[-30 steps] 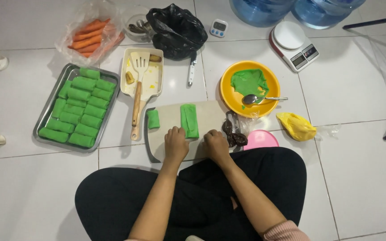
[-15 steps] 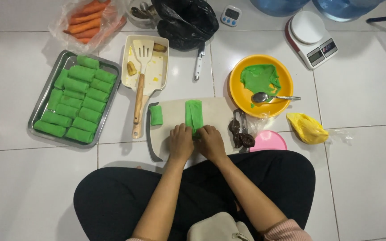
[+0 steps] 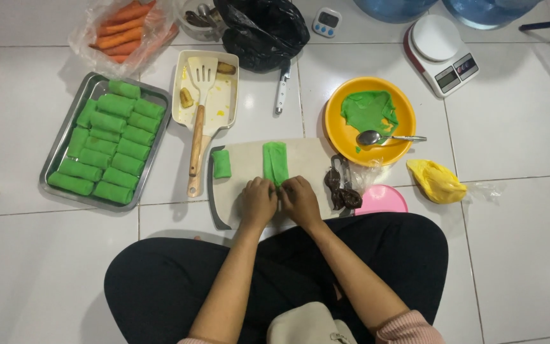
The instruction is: The person sits on the floor and spreads brown filling onto a flattened green dough sheet using a spatula, then folds and rolls the sheet into a roll and places it on a tray with other finished rolls. They repeat the process with another dough sheet, pressing and shaping the dough by hand.
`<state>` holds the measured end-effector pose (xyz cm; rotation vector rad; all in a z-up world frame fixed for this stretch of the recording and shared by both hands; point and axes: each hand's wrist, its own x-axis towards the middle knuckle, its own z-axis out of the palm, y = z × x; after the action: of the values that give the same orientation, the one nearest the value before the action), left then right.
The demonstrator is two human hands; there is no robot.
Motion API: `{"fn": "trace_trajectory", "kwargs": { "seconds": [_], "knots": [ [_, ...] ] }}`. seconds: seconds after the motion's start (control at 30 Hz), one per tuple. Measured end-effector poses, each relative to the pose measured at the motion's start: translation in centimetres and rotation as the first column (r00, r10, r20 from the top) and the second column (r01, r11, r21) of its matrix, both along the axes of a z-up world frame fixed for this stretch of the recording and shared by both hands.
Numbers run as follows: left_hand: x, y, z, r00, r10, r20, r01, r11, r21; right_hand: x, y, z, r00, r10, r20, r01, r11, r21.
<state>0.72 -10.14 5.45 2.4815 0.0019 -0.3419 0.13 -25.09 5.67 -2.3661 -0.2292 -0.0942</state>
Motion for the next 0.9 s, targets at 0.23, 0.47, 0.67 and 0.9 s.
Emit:
{"fn": "trace_trajectory", "kwargs": {
  "seconds": [0.23, 0.47, 0.67, 0.9],
  "knots": [
    [0.1, 0.3, 0.3, 0.996, 0.028, -0.082, -0.029, 0.999, -0.014, 0.1, 0.2, 0.9, 0.999, 0.042, -0.024, -0.042, 0.999, -0.033],
    [0.2, -0.2, 2.4, 0.999, 0.033, 0.042, -0.030, 0.998, -0.052, 0.5, -0.3, 0.5, 0.995, -0.008, -0.102, 0.007, 1.000, -0.002],
    [0.2, -0.3, 4.6, 0.992, -0.082, 0.094, 0.083, 0.997, -0.005, 4.4, -1.5, -0.4, 0.951, -0.210, -0.225, 0.241, 0.963, 0.120],
    [0.5, -0.5, 2.3, 0.979, -0.183, 0.090, 0.171, 0.977, 0.129, 9.0, 0.5, -1.2, 0.951, -0.223, -0.215, 0.238, 0.970, 0.043]
  ]
}}
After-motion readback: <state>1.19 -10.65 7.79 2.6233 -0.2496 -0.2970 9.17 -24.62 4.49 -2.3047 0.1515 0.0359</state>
